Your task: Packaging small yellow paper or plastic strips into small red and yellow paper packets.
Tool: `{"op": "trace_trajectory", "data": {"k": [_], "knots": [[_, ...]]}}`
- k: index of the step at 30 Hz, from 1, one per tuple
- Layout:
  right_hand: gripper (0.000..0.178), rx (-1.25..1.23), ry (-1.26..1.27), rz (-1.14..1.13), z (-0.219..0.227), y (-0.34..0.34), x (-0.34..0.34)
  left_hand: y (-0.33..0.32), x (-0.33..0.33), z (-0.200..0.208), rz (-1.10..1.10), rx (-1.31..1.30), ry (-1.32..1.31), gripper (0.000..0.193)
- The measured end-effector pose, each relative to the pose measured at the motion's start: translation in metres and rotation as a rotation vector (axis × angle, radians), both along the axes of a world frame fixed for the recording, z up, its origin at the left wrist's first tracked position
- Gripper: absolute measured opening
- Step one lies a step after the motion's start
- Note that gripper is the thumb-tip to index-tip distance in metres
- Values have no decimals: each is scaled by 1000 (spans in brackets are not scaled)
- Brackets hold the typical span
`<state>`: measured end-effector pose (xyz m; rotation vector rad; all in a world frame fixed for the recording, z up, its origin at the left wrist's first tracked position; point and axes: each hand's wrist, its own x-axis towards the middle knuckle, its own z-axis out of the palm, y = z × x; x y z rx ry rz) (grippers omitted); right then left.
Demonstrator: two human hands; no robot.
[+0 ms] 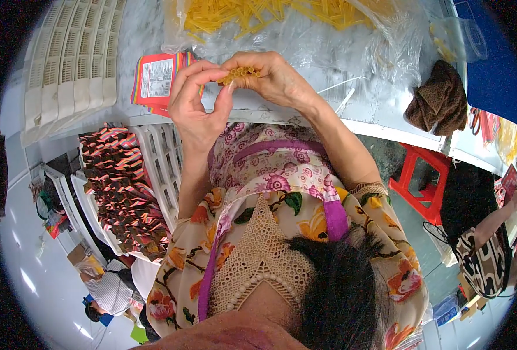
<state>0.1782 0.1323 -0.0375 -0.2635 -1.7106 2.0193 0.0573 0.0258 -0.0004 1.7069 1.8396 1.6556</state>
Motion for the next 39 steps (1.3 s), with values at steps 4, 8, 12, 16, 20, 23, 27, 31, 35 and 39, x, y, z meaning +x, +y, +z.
{"op": "trace_trajectory", "data": {"k": [4,8,12,16,20,23,27,31,35,39], "knots": [[24,27,-54,-1,-2,0,1,0,-1,-2,5,-5,17,28],[23,6,-69,0,-3,0,2,2,1,2,8,-27,72,28],[27,-8,-31,-30,1,-2,1,8,6,8,52,-30,150,31],[28,112,-84,7,-1,2,-1,7,5,10,35,-79,208,33],[23,-4,-48,-10,1,-3,-1,2,-14,9,3,-102,95,29],[19,-39,-126,-111,-1,5,7,-12,-53,4,410,-291,22,26],[18,-60,-158,-106,6,4,-1,-36,-91,-37,503,-460,672,32],[20,-26,-234,-70,13,-3,-8,-37,-85,-39,487,-499,724,25],[20,-18,-292,-32,19,-9,-21,-41,-99,-40,457,-480,716,16],[20,141,-334,-4,17,-14,-37,-31,-113,-21,538,-523,215,16]]}}
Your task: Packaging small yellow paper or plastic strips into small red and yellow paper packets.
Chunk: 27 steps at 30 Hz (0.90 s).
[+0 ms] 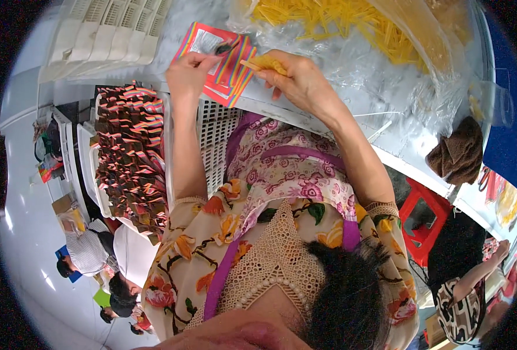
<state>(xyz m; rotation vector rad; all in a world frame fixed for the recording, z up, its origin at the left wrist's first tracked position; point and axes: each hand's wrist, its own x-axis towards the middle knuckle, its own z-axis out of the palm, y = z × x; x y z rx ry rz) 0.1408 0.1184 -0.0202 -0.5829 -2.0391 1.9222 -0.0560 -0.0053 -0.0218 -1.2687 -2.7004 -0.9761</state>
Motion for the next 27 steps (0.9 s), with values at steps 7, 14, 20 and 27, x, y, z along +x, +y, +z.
{"op": "trace_trajectory", "data": {"k": [7,14,20,27], "knots": [[24,381,-47,18,14,-15,-27,-7,-41,-40,68,305,-715,22],[20,466,-63,-21,3,-19,-64,1,-3,-17,43,240,-331,10],[17,454,-202,115,-13,-8,-82,1,25,8,2,349,135,6],[12,-109,-210,232,-1,-3,-82,0,32,11,-123,419,283,10]]}}
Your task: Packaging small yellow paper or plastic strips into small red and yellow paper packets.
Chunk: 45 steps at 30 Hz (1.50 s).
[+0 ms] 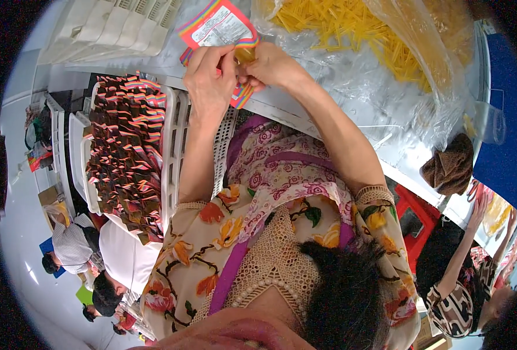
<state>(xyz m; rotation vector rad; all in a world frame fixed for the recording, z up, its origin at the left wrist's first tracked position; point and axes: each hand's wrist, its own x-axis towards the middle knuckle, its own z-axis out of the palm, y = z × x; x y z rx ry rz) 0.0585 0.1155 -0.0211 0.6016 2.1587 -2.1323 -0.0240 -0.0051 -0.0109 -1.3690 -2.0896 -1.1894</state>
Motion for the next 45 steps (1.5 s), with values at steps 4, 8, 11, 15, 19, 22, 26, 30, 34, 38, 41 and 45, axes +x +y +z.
{"op": "trace_trajectory", "data": {"k": [4,8,11,15,19,22,26,30,34,38,41,45], "knots": [[5,-163,-49,43,5,9,2,-1,0,-4,-51,-3,68,11],[9,-223,-17,31,1,15,4,-2,2,-1,-88,-35,91,11],[18,-216,-28,79,1,21,6,-3,3,-1,-109,-66,73,12],[45,-132,109,-112,23,14,17,-5,7,10,-118,-48,-147,10],[43,21,210,-324,37,7,21,-5,8,13,-109,-2,-424,9],[56,862,141,-387,45,-11,17,1,13,14,-108,47,-587,7],[64,1054,54,-413,63,-23,15,3,12,14,-119,43,-762,8],[61,1183,543,-537,34,-11,7,1,15,23,-124,-39,-813,7],[41,348,1072,-616,14,-13,-13,1,15,38,-145,-5,-925,5],[31,46,698,-623,33,-6,11,-2,13,43,-86,24,-894,5],[29,122,774,-631,25,8,11,0,8,46,-117,49,-938,7],[16,460,786,-586,50,4,38,-5,6,54,-109,64,-862,9]]}}
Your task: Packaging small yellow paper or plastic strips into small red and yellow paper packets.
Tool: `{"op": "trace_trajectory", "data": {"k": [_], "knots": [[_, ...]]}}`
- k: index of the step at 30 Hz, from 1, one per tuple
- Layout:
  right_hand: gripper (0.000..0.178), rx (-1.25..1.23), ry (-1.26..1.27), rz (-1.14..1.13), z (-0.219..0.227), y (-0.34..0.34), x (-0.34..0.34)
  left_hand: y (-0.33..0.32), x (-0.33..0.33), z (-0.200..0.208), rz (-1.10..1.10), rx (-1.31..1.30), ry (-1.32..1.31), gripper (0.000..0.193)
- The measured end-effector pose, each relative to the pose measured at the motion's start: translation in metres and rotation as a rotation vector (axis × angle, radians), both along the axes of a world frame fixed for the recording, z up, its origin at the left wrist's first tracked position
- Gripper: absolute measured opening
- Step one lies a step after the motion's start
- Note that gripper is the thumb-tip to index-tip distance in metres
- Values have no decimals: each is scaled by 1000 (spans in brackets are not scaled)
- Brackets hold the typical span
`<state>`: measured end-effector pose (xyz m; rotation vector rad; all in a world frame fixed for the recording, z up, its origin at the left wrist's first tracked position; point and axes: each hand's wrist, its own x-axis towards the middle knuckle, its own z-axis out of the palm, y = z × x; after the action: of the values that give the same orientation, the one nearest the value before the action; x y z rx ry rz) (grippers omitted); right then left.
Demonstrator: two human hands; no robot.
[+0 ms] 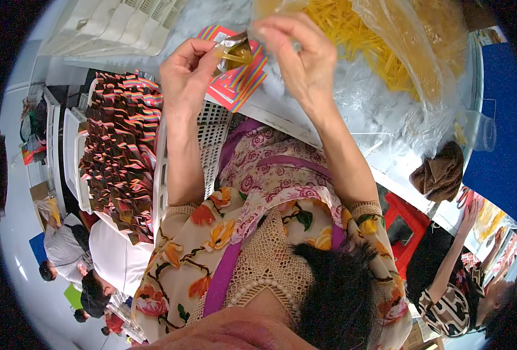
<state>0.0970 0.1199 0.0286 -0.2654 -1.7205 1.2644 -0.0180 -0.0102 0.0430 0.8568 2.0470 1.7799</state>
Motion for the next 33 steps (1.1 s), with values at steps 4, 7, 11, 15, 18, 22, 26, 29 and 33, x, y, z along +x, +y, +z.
{"op": "trace_trajectory", "data": {"k": [4,7,11,15,18,22,26,29,33], "knots": [[18,337,-100,4,6,-4,11,3,7,3,50,-15,51,6],[23,507,-196,-27,7,-8,7,2,12,2,78,-32,266,4],[23,532,-263,-48,12,-11,6,2,14,2,64,-66,310,4],[22,521,-331,-88,7,-10,6,2,29,15,52,-107,399,4],[21,495,-306,-90,9,-15,9,1,29,15,51,-89,417,3],[19,285,-215,-78,7,-8,17,-2,26,13,73,-48,364,4],[21,132,-116,-16,8,-6,21,-1,33,18,69,-82,419,5],[19,-14,-40,21,12,-6,25,-3,33,14,99,-94,500,5],[20,-130,-32,25,19,-14,36,-4,38,19,97,-70,561,7]]}}
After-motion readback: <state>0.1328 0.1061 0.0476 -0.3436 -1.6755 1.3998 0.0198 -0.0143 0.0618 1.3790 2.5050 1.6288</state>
